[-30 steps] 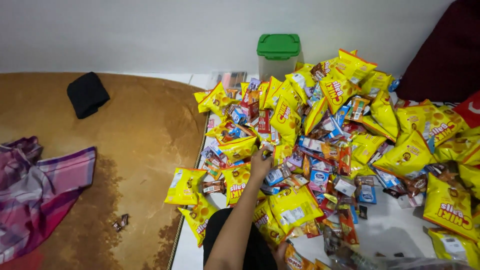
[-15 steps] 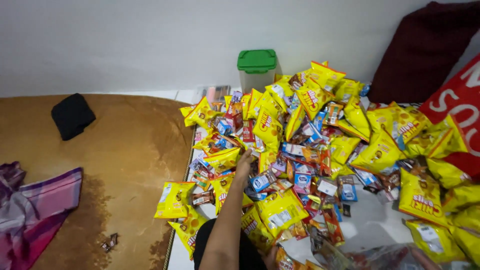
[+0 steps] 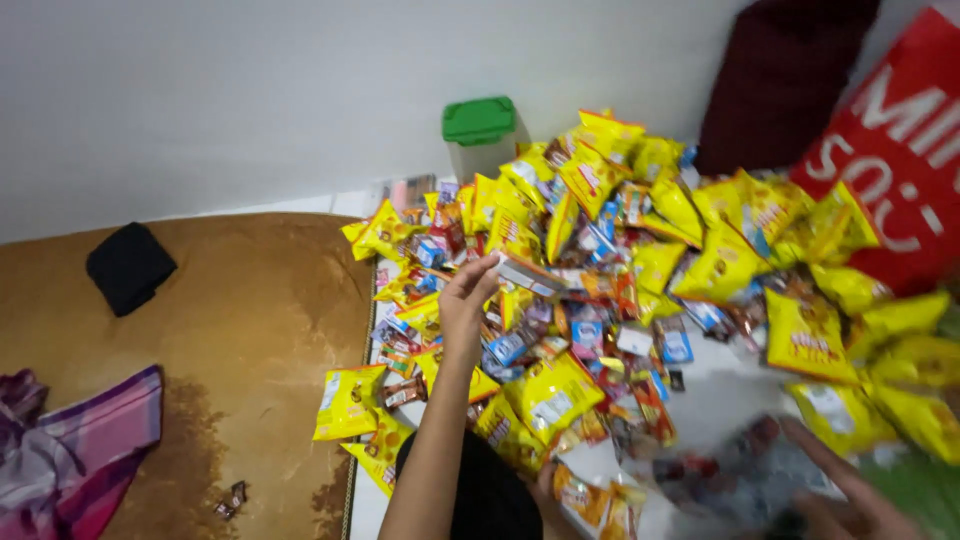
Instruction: The person sorts snack packets by hand, picking them up from the floor and placing them into floppy plastic bags until each bag is filled.
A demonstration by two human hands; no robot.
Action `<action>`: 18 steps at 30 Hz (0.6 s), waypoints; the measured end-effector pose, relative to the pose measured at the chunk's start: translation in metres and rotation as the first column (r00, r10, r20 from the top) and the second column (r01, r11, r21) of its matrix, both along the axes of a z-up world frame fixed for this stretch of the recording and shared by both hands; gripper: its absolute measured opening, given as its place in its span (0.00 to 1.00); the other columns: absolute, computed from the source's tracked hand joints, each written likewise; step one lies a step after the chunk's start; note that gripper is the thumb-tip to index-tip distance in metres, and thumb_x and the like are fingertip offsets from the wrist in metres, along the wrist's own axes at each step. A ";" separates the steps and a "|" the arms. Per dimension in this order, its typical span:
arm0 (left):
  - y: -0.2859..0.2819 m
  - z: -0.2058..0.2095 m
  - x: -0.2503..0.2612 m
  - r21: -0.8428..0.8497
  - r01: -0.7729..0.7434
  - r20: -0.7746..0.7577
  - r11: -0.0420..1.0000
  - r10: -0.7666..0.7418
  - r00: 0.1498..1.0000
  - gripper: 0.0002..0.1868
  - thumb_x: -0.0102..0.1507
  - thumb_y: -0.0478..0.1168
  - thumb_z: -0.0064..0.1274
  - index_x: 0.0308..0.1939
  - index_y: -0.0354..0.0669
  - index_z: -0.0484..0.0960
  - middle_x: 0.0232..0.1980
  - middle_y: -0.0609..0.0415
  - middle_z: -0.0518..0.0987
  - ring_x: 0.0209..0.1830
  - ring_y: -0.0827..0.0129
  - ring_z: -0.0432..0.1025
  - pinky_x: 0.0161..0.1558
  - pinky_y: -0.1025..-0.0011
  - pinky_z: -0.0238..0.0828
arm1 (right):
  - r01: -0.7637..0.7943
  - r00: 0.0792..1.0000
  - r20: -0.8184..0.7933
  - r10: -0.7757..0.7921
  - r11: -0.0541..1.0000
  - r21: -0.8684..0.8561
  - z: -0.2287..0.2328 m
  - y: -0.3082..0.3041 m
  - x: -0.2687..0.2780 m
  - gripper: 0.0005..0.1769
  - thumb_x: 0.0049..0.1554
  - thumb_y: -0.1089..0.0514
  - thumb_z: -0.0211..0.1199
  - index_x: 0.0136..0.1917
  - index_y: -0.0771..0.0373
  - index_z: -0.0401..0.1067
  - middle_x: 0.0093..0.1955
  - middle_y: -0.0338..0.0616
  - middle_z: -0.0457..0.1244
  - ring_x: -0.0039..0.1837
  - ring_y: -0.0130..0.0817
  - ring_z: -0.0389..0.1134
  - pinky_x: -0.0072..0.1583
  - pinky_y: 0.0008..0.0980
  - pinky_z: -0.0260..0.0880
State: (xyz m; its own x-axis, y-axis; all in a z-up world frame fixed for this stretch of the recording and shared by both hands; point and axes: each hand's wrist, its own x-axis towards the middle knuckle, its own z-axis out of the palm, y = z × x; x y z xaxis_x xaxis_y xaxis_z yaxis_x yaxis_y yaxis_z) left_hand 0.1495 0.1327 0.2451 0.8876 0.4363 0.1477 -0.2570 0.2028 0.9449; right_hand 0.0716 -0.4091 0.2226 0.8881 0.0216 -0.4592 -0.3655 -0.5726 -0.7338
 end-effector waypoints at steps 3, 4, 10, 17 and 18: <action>-0.039 0.031 -0.024 0.006 0.185 0.076 0.983 -0.185 0.980 0.08 0.59 0.31 0.65 0.42 0.41 0.88 0.45 0.54 0.85 0.40 0.71 0.77 0.44 0.74 0.78 | 0.069 0.997 -0.036 -0.068 0.998 0.012 0.027 0.101 -0.055 0.47 0.57 0.61 0.64 0.83 0.23 0.59 0.22 0.66 0.70 0.27 0.41 0.58 0.33 0.36 0.58; -0.060 0.052 -0.042 0.010 0.208 0.070 0.978 -0.208 0.976 0.08 0.59 0.31 0.65 0.42 0.41 0.88 0.45 0.54 0.85 0.40 0.71 0.77 0.44 0.74 0.78 | 0.092 0.995 -0.042 -0.091 0.996 0.017 0.033 0.106 -0.060 0.47 0.57 0.61 0.64 0.83 0.23 0.59 0.22 0.66 0.70 0.27 0.41 0.58 0.33 0.36 0.58; -0.149 0.143 -0.124 0.492 0.535 0.248 0.687 -0.699 0.670 0.03 0.64 0.37 0.64 0.40 0.48 0.85 0.44 0.56 0.85 0.48 0.68 0.82 0.58 0.71 0.79 | -0.002 0.989 0.139 -0.044 0.950 0.313 0.057 0.118 -0.081 0.66 0.28 0.47 0.77 0.82 0.43 0.65 0.56 0.25 0.72 0.30 0.28 0.49 0.35 0.27 0.45; -0.158 0.106 -0.125 0.968 0.228 -0.078 0.110 -0.727 0.682 0.08 0.70 0.40 0.50 0.48 0.46 0.84 0.62 0.51 0.78 0.66 0.50 0.70 0.64 0.53 0.68 | 0.079 0.992 0.080 -0.097 0.976 0.205 0.076 0.127 -0.091 0.50 0.54 0.67 0.63 0.84 0.33 0.59 0.26 0.45 0.47 0.30 0.34 0.48 0.37 0.33 0.61; -0.155 0.102 -0.125 0.979 0.199 -0.111 0.045 -0.697 0.708 0.11 0.70 0.44 0.49 0.51 0.51 0.85 0.67 0.52 0.73 0.70 0.45 0.64 0.65 0.49 0.66 | 0.049 0.994 0.087 -0.067 0.980 0.191 0.073 0.125 -0.092 0.52 0.54 0.68 0.63 0.84 0.31 0.57 0.26 0.44 0.46 0.30 0.34 0.48 0.38 0.33 0.63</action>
